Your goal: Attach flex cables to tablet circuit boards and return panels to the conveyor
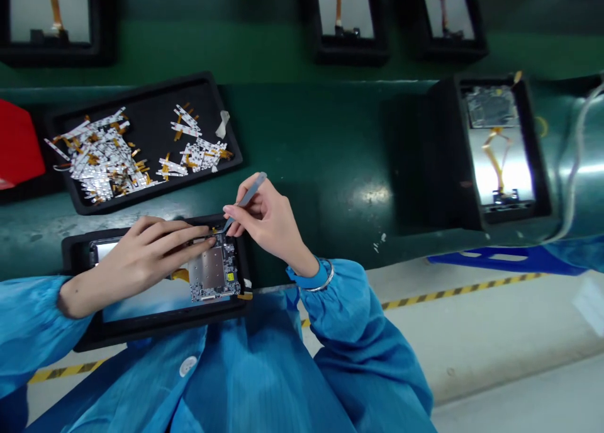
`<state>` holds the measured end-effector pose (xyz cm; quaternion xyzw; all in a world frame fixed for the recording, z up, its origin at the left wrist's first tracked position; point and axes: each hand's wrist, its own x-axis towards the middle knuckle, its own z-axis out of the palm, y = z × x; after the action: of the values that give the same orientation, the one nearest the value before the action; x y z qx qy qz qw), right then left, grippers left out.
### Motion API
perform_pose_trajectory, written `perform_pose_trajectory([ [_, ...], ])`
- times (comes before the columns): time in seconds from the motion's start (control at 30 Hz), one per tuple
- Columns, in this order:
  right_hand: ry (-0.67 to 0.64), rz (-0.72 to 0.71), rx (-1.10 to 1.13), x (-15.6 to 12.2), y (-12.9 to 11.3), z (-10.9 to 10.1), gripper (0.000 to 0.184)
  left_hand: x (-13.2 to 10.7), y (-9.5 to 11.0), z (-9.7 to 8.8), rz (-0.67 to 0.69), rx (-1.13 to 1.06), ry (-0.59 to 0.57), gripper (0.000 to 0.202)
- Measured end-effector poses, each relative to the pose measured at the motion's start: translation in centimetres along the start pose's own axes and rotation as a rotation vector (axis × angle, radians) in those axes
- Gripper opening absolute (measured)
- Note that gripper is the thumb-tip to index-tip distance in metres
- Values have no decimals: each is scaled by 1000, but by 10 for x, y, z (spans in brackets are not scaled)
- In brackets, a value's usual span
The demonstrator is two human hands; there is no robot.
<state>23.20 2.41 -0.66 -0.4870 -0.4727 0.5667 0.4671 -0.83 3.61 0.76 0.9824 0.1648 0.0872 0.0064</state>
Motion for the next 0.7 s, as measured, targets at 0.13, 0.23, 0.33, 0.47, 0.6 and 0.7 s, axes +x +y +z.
perform_pose_trajectory([
  [0.13, 233, -140, -40, -25, -11, -12, 21, -2, 8, 3, -35, 26, 0, 37],
  [0.23, 272, -153, -84, -58, -14, -24, 27, -2, 15, 3, -18, 80, -16, 39],
  [0.33, 161, -24, -240, -93, -8, -25, 36, 0, 16, 3, -18, 58, -9, 39],
  [0.47, 134, 96, -508, -125, 7, -6, 18, 0, 9, 6, -67, -135, 6, 34],
  [0.6, 275, 39, -506, -138, 19, 15, 11, -3, 1, 8, -162, -338, -17, 34],
  [0.7, 293, -11, -464, -140, 22, 22, 10, -3, 2, 5, -194, -362, -19, 36],
])
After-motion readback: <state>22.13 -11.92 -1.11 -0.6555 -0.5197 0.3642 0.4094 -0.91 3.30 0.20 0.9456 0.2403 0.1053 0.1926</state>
